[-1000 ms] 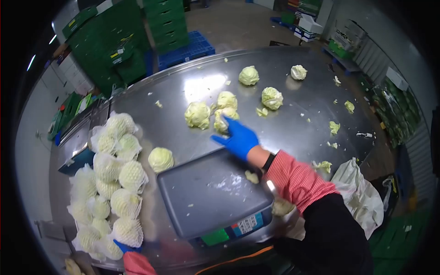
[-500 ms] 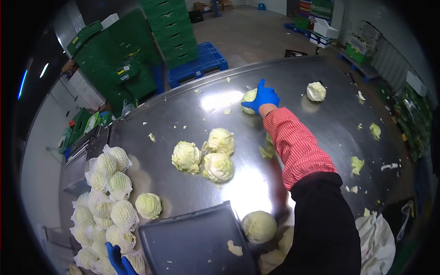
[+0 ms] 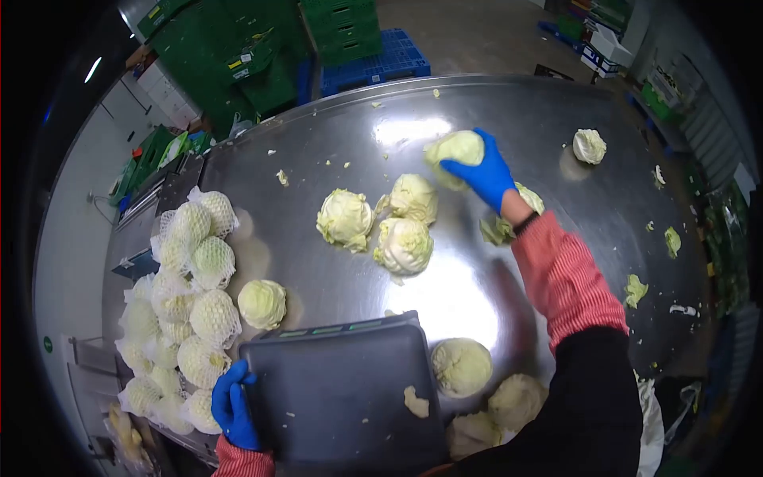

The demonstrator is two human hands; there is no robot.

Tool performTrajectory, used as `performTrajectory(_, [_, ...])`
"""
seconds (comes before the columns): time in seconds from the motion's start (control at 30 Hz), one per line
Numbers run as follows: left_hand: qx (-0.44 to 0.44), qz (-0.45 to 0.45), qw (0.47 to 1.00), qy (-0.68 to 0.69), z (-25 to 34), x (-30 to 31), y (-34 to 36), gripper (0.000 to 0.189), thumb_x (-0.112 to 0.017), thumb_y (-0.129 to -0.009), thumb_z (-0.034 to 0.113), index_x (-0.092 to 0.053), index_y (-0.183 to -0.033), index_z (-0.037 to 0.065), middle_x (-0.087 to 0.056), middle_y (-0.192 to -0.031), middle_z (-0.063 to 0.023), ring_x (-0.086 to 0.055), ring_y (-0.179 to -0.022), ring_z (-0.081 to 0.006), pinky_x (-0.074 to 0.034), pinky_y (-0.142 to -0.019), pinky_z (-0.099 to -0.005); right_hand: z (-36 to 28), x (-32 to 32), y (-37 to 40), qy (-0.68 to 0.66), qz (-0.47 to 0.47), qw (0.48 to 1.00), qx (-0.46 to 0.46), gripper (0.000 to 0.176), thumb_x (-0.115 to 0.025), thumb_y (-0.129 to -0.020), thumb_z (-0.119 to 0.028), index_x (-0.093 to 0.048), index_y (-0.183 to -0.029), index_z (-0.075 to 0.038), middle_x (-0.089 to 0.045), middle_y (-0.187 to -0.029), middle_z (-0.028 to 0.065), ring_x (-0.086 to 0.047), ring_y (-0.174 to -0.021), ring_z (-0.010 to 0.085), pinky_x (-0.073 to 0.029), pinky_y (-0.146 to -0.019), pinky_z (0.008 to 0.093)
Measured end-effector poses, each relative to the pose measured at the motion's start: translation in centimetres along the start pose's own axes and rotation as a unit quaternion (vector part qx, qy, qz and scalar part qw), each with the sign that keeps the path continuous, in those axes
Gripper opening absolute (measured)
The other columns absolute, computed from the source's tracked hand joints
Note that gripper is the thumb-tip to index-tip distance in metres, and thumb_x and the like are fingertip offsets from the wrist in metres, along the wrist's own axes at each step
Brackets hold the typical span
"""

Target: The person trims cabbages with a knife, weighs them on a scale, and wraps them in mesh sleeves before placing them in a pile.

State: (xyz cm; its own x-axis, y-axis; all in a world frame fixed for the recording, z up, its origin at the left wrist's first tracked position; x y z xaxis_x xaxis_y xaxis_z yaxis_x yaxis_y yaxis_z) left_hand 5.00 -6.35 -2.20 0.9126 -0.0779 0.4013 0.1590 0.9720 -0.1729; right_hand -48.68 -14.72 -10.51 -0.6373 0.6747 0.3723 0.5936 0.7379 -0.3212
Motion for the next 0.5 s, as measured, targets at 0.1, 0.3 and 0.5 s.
performTrajectory(0.1, [-0.015, 0.001, 0.998, 0.058, 0.3, 0.1, 0.3, 0.028, -0.043, -0.096, 0.011, -0.057, -0.115, -0.004, -0.061, -0.112, -0.0130, -0.057, -0.091, -0.0174, -0.046, -0.085, -0.0309, -10.7, 1.1, 9.1, -0.027, -0.145, 0.988, 0.050, 0.098, -0.083, -0.061, -0.040, -0.033, -0.137, -0.002, -0.046, -0.130, 0.0228, -0.048, -0.120, 0.0332, -0.040, -0.100, 0.0396])
performTrajectory(0.3, [-0.069, -0.061, 0.991, 0.097, 1.7, 1.0, 2.2, 0.030, -0.040, -0.096, 0.010, -0.056, -0.115, -0.007, -0.061, -0.109, -0.0147, -0.058, -0.091, -0.0185, -0.045, -0.086, -0.0321, -21.9, -0.6, 25.2, 0.070, -0.321, 0.934, 0.138, 0.104, -0.080, -0.061, -0.043, -0.026, -0.145, -0.017, -0.048, -0.120, 0.0223, -0.053, -0.107, 0.0395, -0.046, -0.089, 0.0447])
performTrajectory(0.5, [-0.052, -0.116, 0.985, 0.119, 1.4, 2.9, 5.1, 0.032, -0.041, -0.098, 0.016, -0.057, -0.115, -0.006, -0.064, -0.097, -0.0129, -0.059, -0.087, -0.0175, -0.046, -0.085, -0.0326, -24.6, -2.7, 31.5, 0.194, -0.272, 0.934, 0.128, 0.097, -0.074, -0.067, -0.047, -0.026, -0.144, -0.012, -0.052, -0.117, 0.0224, -0.056, -0.099, 0.0373, -0.046, -0.086, 0.0454])
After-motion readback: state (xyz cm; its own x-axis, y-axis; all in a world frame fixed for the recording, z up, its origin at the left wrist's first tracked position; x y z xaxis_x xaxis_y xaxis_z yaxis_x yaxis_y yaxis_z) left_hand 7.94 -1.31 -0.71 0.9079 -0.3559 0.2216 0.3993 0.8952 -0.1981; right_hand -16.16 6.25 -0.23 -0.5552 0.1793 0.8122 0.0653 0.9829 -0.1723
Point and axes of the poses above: each hand's wrist, its own y-axis away from the middle knuckle, its own x-axis out of the back of the hand, z = x × y, the point moved 1 cm from there along -y, towards the middle knuckle
